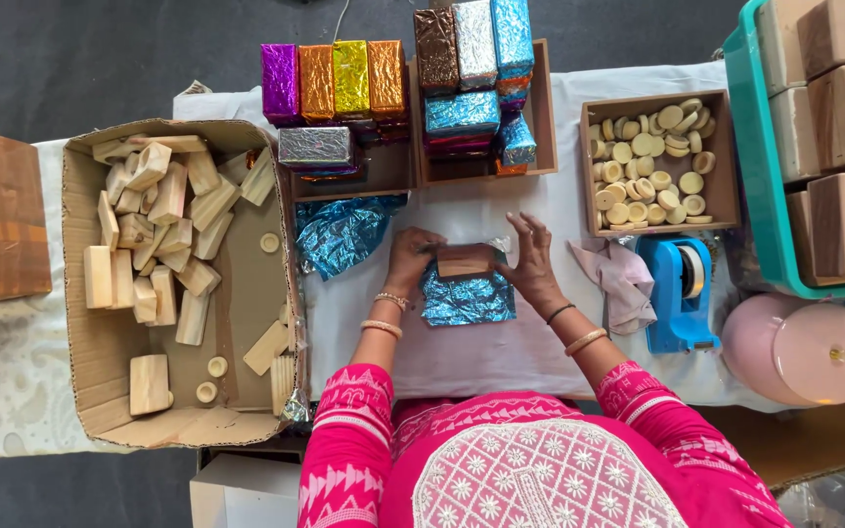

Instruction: The recorder is shown wrapping small soap bars in decorative foil and then assembling wooden containers or packaging elements.

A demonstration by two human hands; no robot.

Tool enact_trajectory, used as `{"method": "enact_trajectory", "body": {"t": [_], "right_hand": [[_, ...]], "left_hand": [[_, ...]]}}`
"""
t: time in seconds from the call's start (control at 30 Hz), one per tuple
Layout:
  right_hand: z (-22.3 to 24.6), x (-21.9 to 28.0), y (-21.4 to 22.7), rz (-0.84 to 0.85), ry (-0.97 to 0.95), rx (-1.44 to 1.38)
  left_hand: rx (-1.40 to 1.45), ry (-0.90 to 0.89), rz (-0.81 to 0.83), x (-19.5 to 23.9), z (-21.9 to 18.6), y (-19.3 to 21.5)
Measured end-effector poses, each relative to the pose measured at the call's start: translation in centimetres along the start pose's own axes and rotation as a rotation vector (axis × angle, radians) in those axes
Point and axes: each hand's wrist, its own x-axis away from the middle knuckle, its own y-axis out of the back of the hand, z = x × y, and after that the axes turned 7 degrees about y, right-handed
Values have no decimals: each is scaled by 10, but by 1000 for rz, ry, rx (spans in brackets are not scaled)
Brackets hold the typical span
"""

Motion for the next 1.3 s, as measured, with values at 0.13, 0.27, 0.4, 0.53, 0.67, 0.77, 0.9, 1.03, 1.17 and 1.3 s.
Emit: {"method": "enact_trajectory", "body": {"t": [0.13, 0.27, 0.4, 0.53, 0.67, 0.77, 0.9, 1.03, 1.17, 1.3], "right_hand": [[-4, -5, 4, 29, 84, 10], [-10, 1, 2, 216, 331, 149], [-15, 11, 0, 311, 441, 220], [-15, 15, 1, 325, 488, 212], [-15, 18, 0, 323, 485, 225], [-12, 19, 0, 330, 483, 243], [-6, 18, 2, 323, 495, 268], [-6, 19, 0, 323, 499, 275], [-7, 19, -2, 336, 498, 302], [-9, 25, -5, 318, 485, 321]], "left_hand": [[-211, -184, -5, 20, -38, 13], [-438, -326, 31, 40, -57, 20], [-606, -422, 45, 57, -77, 25], [-702, -488, 25, 69, -69, 26], [-777, -492, 41, 78, -39, 27], [-807, -428, 89, 81, -46, 30], [-759, -383, 25, 83, -90, 29], [-755, -525, -69, 79, -102, 6], [-849, -573, 54, 76, -68, -15], [-917, -561, 93, 83, -46, -23]]}}
